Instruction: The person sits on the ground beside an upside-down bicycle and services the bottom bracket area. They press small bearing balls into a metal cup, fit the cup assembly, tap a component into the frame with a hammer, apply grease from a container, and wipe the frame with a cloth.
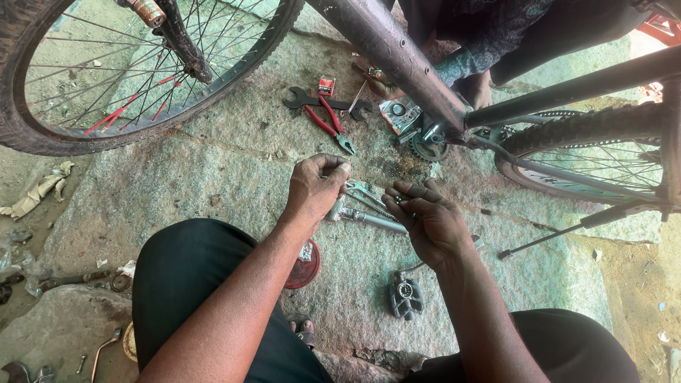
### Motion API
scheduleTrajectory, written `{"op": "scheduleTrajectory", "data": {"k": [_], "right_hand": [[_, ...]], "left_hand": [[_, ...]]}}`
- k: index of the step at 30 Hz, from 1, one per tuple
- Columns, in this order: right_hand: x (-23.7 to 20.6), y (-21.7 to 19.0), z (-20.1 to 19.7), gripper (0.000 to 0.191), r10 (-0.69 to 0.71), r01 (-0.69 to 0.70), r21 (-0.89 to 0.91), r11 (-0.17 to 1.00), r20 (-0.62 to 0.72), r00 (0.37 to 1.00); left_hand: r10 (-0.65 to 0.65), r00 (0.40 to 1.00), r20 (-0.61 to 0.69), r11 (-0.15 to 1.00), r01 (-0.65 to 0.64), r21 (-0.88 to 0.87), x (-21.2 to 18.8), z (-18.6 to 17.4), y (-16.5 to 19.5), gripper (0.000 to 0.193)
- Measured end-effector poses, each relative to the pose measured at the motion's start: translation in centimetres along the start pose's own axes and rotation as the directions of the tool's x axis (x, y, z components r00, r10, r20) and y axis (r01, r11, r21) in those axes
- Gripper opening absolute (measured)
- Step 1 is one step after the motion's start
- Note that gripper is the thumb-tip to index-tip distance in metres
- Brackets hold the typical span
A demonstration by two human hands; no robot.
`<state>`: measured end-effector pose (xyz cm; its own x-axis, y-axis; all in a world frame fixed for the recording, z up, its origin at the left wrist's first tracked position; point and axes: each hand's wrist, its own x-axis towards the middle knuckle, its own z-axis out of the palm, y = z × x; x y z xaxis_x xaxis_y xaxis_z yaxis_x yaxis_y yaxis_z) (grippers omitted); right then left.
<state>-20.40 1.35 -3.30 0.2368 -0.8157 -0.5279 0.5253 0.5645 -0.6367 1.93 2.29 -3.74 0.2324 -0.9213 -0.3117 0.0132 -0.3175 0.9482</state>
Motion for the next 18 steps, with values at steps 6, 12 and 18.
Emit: {"op": "scheduleTrajectory", "data": {"k": [6, 12, 18], "right_hand": [[-0.02, 0.36, 0.0, 0.053, 0.0, 0.0, -0.008, 1.0, -0.011, 1.0], [-0.23, 0.22, 0.26, 0.053, -0.004, 0.003, -0.025, 1.0, -0.031, 1.0], [-0.47, 0.5, 0.32, 0.041, 0.004, -0.004, -0.025, 1.0, -0.032, 0.999]], "left_hand": [[-0.015, 1.0, -0.007, 1.0, 0.015, 0.011, -0.17, -0.07, -0.2, 0.017], [0.001, 1.0, -0.007, 1.0, -0.002, -0.019, -0.11, -0.02, -0.27, 0.017], [0.021, 1.0, -0.002, 1.0, -0.021, -0.011, -0.36, 0.05, -0.77, 0.017]]}}
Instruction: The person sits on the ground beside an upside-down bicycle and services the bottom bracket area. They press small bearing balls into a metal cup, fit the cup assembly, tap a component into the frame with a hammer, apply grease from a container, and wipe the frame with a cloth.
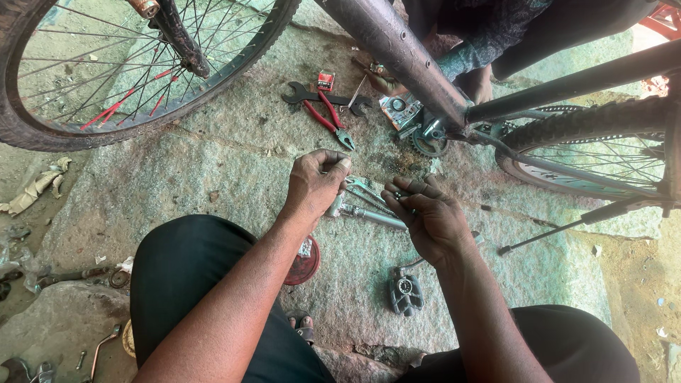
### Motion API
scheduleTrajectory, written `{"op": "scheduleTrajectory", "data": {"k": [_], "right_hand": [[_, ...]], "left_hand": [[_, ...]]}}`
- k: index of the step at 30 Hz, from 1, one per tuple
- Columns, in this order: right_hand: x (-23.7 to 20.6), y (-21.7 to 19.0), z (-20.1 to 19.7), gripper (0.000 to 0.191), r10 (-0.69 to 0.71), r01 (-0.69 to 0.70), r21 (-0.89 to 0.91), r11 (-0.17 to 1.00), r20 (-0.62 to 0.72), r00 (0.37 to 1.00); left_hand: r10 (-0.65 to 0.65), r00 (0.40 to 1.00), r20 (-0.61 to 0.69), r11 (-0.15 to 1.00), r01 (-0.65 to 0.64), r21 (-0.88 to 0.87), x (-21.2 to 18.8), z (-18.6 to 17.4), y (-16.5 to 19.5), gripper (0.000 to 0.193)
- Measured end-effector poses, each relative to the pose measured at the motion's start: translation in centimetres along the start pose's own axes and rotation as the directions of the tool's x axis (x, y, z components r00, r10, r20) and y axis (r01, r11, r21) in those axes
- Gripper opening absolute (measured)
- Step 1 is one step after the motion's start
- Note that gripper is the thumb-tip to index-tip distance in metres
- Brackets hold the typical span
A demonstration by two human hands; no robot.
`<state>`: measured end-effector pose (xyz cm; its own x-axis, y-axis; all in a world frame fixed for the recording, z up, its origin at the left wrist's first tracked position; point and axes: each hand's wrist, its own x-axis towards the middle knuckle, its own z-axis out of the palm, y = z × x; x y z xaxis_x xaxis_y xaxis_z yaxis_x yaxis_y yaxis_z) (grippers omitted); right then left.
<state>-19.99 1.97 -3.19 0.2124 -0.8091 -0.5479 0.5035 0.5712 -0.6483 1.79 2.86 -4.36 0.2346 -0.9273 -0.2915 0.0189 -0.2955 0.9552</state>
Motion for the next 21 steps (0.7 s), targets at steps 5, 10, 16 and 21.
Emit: {"op": "scheduleTrajectory", "data": {"k": [5, 10, 16, 21], "right_hand": [[-0.27, -0.18, 0.16, 0.034, 0.007, -0.007, 0.005, 1.0, 0.014, 1.0], [-0.38, -0.31, 0.49, 0.034, 0.001, -0.001, 0.015, 1.0, 0.0, 1.0], [-0.3, -0.34, 0.51, 0.037, -0.01, 0.01, 0.027, 1.0, 0.016, 1.0], [-0.21, -0.35, 0.53, 0.062, -0.028, 0.028, 0.031, 0.999, -0.006, 1.0]], "left_hand": [[0.002, 1.0, 0.002, 1.0, -0.003, 0.021, 0.04, -0.01, 0.07, 0.017], [0.008, 1.0, 0.005, 1.0, -0.008, 0.024, 0.07, -0.01, 0.22, 0.017], [0.037, 0.999, -0.003, 0.999, -0.037, 0.03, 0.11, 0.05, 0.27, 0.018], [0.037, 0.999, 0.005, 0.999, -0.038, 0.021, 0.15, -0.02, 0.32, 0.019]]}}
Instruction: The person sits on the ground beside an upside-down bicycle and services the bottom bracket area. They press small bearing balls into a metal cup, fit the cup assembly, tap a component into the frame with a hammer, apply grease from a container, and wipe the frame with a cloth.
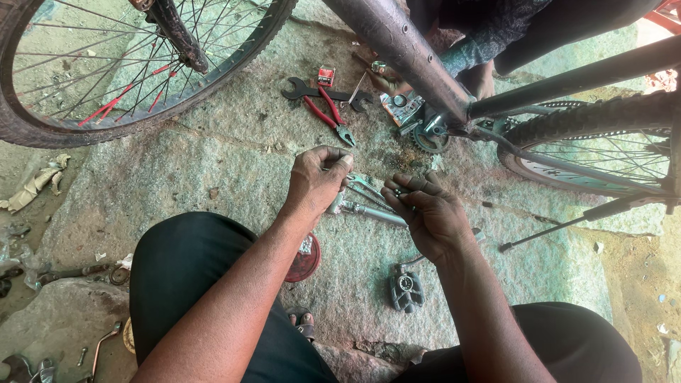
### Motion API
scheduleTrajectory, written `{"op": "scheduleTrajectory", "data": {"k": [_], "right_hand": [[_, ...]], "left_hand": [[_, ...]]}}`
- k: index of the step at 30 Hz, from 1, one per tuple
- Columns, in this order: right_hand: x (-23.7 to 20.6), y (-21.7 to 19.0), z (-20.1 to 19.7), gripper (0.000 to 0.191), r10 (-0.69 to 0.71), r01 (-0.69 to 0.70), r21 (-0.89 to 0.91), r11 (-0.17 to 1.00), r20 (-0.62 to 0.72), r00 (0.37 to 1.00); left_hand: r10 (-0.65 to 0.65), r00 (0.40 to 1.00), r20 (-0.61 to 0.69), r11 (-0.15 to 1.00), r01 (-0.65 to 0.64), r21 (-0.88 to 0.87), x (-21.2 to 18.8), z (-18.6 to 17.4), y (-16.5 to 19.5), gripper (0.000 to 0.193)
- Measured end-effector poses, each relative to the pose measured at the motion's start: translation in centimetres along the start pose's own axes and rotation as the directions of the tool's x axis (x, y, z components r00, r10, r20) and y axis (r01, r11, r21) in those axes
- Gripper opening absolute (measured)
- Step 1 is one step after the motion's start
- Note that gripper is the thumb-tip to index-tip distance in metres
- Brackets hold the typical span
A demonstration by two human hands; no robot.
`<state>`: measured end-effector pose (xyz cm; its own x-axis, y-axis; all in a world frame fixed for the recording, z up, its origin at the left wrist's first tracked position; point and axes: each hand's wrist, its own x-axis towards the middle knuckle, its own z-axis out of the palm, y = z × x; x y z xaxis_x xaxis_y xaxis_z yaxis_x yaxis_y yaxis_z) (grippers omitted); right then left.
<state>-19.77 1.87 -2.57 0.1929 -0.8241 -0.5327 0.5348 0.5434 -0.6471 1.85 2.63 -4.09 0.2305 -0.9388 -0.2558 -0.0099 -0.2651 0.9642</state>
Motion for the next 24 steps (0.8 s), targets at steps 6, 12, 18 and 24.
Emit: {"op": "scheduleTrajectory", "data": {"k": [6, 12, 18, 24], "right_hand": [[0.1, 0.0, 0.2, 0.074, -0.001, 0.0, -0.052, 0.999, -0.012, 1.0], [0.2, 0.2, 0.1, 0.06, 0.003, -0.002, -0.029, 1.0, 0.042, 0.999], [-0.4, -0.1, 0.7, 0.045, 0.025, -0.024, -0.038, 0.999, 0.039, 0.999], [-3.1, -0.7, 0.8, 0.025, 0.109, -0.072, -0.141, 0.987, 0.279, 0.954]], "left_hand": [[0.012, 1.0, 0.001, 1.0, -0.012, -0.012, 0.0, 0.0, 0.0, 0.018], [-0.001, 1.0, -0.006, 1.0, 0.001, 0.019, -0.1, -0.1, 0.1, 0.019], [-0.009, 1.0, -0.008, 1.0, 0.009, 0.001, -0.1, -0.1, 0.3, 0.018], [-0.012, 1.0, -0.011, 1.0, 0.011, -0.029, -0.8, 0.1, -0.2, 0.018]]}}
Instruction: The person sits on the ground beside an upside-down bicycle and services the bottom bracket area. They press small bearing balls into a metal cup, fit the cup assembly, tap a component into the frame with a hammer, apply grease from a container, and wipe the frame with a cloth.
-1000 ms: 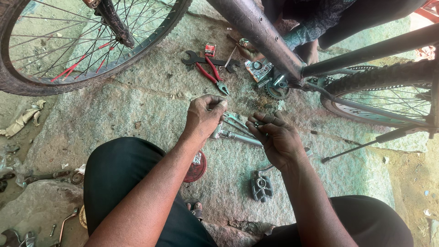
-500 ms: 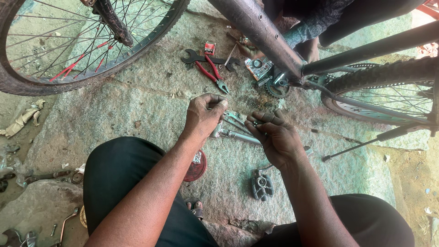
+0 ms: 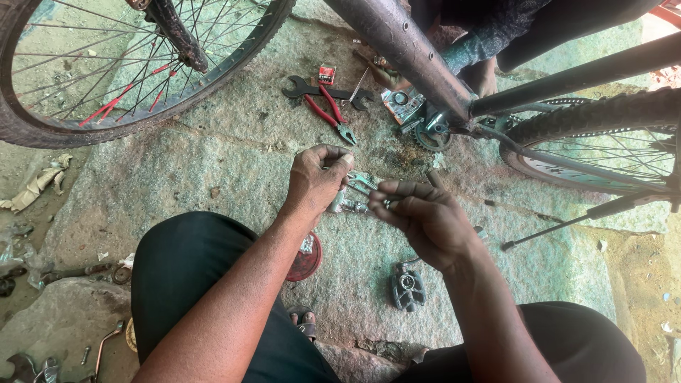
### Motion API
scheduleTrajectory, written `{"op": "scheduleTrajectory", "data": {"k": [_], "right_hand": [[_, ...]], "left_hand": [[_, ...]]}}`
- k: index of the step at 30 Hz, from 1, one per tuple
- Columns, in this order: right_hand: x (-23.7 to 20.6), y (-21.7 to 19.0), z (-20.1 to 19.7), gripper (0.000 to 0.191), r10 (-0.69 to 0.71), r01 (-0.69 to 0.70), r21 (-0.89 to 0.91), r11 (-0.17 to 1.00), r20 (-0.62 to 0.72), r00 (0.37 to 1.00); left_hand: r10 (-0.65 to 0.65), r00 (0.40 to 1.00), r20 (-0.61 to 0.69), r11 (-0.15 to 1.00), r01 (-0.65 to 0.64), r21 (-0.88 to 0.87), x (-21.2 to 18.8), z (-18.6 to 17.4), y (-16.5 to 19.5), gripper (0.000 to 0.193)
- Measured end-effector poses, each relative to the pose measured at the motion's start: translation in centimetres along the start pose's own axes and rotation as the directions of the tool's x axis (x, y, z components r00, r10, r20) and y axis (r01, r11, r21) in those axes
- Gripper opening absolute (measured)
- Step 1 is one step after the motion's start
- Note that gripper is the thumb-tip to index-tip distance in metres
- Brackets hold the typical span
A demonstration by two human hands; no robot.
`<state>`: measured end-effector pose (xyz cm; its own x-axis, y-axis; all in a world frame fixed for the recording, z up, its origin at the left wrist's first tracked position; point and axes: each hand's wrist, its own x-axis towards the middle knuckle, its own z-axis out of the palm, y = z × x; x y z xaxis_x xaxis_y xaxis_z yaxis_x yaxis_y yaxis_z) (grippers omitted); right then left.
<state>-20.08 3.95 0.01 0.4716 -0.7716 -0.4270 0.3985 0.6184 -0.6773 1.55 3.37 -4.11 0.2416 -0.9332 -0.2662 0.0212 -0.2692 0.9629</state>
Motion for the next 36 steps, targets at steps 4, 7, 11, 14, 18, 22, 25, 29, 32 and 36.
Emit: {"op": "scheduleTrajectory", "data": {"k": [4, 7, 11, 14, 18, 22, 25, 29, 32, 36], "right_hand": [[-1.6, 0.6, -0.2, 0.023, -0.005, 0.006, -0.001, 1.0, 0.224, 0.974], [-2.4, 0.8, -0.2, 0.022, 0.006, 0.001, -0.035, 0.999, 0.213, 0.977], [-3.1, 0.6, -0.4, 0.021, 0.017, -0.005, -0.063, 0.998, 0.198, 0.98], [-3.3, 0.4, -0.4, 0.02, 0.023, -0.008, -0.076, 0.997, 0.195, 0.98], [-3.0, 0.7, -0.7, 0.022, 0.052, -0.027, -0.123, 0.992, 0.202, 0.978], [-2.8, 0.9, -1.1, 0.022, 0.06, -0.036, -0.117, 0.992, 0.209, 0.976], [-2.8, 1.0, -1.4, 0.022, 0.074, -0.049, -0.13, 0.99, 0.195, 0.978], [-2.7, 1.0, -1.3, 0.023, 0.086, -0.06, -0.159, 0.986, 0.165, 0.983], [-2.8, 1.0, -1.3, 0.024, 0.083, -0.05, -0.175, 0.983, 0.185, 0.979], [-3.0, 1.2, -1.4, 0.023, 0.068, -0.037, -0.162, 0.986, 0.189, 0.98]], "left_hand": [[-0.004, 1.0, -0.011, 1.0, 0.004, 0.007, -0.7, 0.3, -0.6, 0.019], [-0.01, 1.0, -0.012, 1.0, 0.01, 0.0, -0.9, 0.4, -0.7, 0.018], [0.016, 1.0, 0.002, 0.997, -0.016, -0.074, -1.1, 0.6, -0.7, 0.018], [0.024, 1.0, -0.006, 0.997, -0.024, -0.068, -1.1, 0.8, -0.5, 0.017], [0.025, 1.0, -0.005, 0.998, -0.026, -0.058, -1.1, 1.0, -0.4, 0.017], [0.033, 0.999, -0.008, 0.998, -0.034, -0.053, -1.2, 1.1, -0.4, 0.018], [0.025, 1.0, -0.005, 0.998, -0.025, -0.057, -1.3, 1.2, -0.4, 0.018], [0.042, 0.999, 0.001, 0.999, -0.042, -0.029, -1.3, 1.2, -0.2, 0.019], [0.038, 0.999, 0.004, 0.999, -0.038, -0.014, -1.4, 1.2, -0.2, 0.018], [0.043, 0.999, 0.005, 0.999, -0.043, -0.022, -1.6, 1.3, -0.2, 0.017]]}}
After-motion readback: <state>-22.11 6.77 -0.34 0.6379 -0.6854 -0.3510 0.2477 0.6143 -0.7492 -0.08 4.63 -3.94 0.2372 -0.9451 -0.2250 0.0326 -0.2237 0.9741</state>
